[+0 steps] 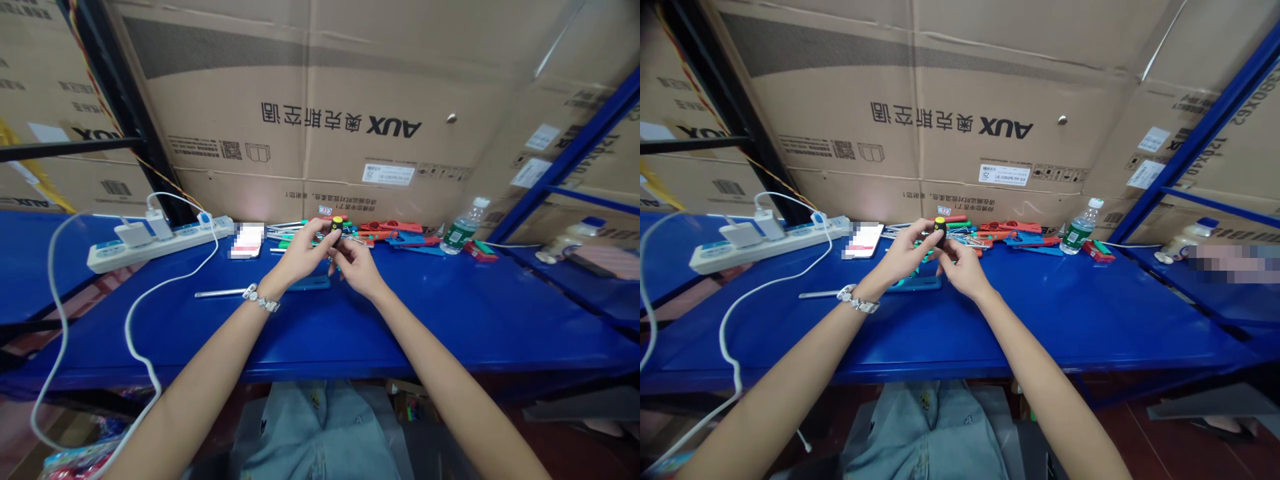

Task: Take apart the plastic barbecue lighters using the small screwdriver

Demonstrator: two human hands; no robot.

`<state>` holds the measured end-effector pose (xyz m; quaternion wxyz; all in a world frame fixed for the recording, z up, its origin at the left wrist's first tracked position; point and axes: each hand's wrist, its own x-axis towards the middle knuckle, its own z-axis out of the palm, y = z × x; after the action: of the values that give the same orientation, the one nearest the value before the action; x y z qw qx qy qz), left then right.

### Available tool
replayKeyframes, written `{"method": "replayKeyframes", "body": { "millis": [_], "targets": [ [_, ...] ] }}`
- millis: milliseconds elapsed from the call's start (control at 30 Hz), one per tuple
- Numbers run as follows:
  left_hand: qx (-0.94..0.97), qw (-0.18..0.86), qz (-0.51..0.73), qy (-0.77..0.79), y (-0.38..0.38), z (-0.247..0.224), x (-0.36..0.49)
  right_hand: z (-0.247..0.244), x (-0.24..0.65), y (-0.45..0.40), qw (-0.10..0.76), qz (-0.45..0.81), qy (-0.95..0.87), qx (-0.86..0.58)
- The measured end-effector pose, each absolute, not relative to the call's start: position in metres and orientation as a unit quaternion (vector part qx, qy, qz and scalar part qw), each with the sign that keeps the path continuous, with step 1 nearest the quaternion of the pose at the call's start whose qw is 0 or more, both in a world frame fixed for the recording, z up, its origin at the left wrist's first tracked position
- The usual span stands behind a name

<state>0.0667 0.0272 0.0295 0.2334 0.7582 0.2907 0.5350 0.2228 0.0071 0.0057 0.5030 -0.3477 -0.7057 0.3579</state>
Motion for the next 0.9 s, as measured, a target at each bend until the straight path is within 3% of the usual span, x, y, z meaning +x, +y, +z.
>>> {"method": "replayKeyframes", "body": {
  "millis": [633,900],
  "targets": [
    [0.727,0.201,0.570,0.327,0.0239,0.0319,0.0695,0.0021,0.2210,0.0084,0.533,0.330,-0.684,-0.374],
    [0.779,0.194,0.520,0.291,0.0250,0.0334,0.0642,0.0033,0.2246,0.0069,0.488,0.342,-0.718,-0.359]
  ]
}}
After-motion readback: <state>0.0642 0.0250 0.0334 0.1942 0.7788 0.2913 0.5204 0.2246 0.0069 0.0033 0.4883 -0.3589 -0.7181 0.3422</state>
